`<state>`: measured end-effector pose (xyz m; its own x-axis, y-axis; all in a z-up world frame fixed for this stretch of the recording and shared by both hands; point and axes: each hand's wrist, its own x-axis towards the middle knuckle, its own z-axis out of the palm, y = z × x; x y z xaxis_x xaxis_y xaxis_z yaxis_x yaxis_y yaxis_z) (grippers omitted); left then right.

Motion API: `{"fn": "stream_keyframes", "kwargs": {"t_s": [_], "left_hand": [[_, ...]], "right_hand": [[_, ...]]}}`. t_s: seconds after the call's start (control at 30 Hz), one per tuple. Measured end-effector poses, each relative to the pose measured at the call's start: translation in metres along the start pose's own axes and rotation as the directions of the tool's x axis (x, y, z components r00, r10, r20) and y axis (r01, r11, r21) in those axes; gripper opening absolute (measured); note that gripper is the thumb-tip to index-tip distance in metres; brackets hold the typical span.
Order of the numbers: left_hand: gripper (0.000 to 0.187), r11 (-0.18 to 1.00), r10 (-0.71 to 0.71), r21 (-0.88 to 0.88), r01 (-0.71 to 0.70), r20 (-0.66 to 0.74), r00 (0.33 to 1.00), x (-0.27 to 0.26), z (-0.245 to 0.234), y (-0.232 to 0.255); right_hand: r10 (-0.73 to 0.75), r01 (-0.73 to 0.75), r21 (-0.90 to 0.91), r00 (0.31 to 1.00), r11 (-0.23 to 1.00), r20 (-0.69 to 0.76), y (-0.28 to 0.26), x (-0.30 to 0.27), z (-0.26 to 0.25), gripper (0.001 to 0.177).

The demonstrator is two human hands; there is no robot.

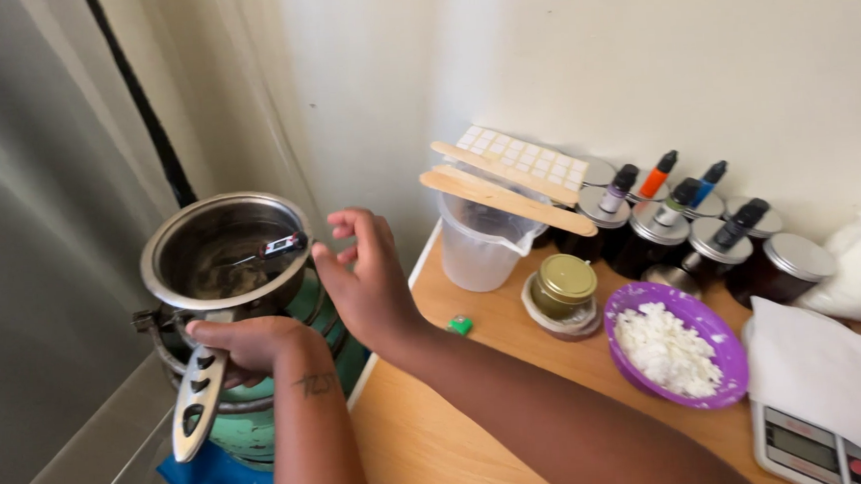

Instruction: Checking the temperature of melting wax in a pot and cleaning the workspace during candle production.

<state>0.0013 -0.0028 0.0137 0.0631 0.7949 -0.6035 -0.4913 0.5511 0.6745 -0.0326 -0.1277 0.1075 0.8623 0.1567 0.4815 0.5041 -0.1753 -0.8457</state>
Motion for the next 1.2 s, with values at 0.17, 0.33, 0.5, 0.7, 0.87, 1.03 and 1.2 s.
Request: {"fn": "stream_keyframes", "kwargs": {"t_s": [0.17,0.33,0.5,0.7,0.87,1.03,1.2], "left_hand": [[0.091,0.998,0.065,-0.007,-0.068,-0.176,0.982,0.030,0.002,-0.011],[0.076,0.534,0.064,-0.834,-0.141,-0.127,0.990,0.081,0.012,-0.040],[0.075,0.976,0.125,-0.115,-0.185,-0.398,0.909,0.077,0.014,-0.024],[0.083,0.961,0.096,-0.218,-0.169,-0.308,0.946,0.067,0.011,-0.016],[0.085,0.822,0.035,-0.545,-0.167,-0.244,0.969,0.107,0.023,-0.032],[0.091,0.900,0.033,-0.415,-0.134,-0.241,0.970,0.092,0.020,-0.025],[0.122,0.868,0.094,-0.451,-0.206,-0.258,0.961,0.131,0.029,-0.046]], "right_hand": [[-0.264,0.271,-0.010,0.947,0.963,0.184,-0.073,-0.077,-0.130,0.019],[-0.286,0.363,-0.334,0.923,0.870,0.258,-0.045,-0.134,-0.291,0.018],[0.380,-0.352,-0.806,0.909,0.476,-0.172,0.005,-0.161,-0.438,0.017],[0.399,-0.171,-0.918,0.917,0.359,-0.014,0.100,-0.211,-0.547,0.029],[0.223,-0.092,-0.898,0.975,0.431,0.007,0.067,-0.213,-0.533,0.019],[0.281,-0.218,-0.913,0.952,0.344,-0.121,-0.013,-0.236,-0.514,0.006],[0.868,-0.232,-0.949,0.490,0.216,0.078,-0.037,-0.283,-0.523,0.016]]}}
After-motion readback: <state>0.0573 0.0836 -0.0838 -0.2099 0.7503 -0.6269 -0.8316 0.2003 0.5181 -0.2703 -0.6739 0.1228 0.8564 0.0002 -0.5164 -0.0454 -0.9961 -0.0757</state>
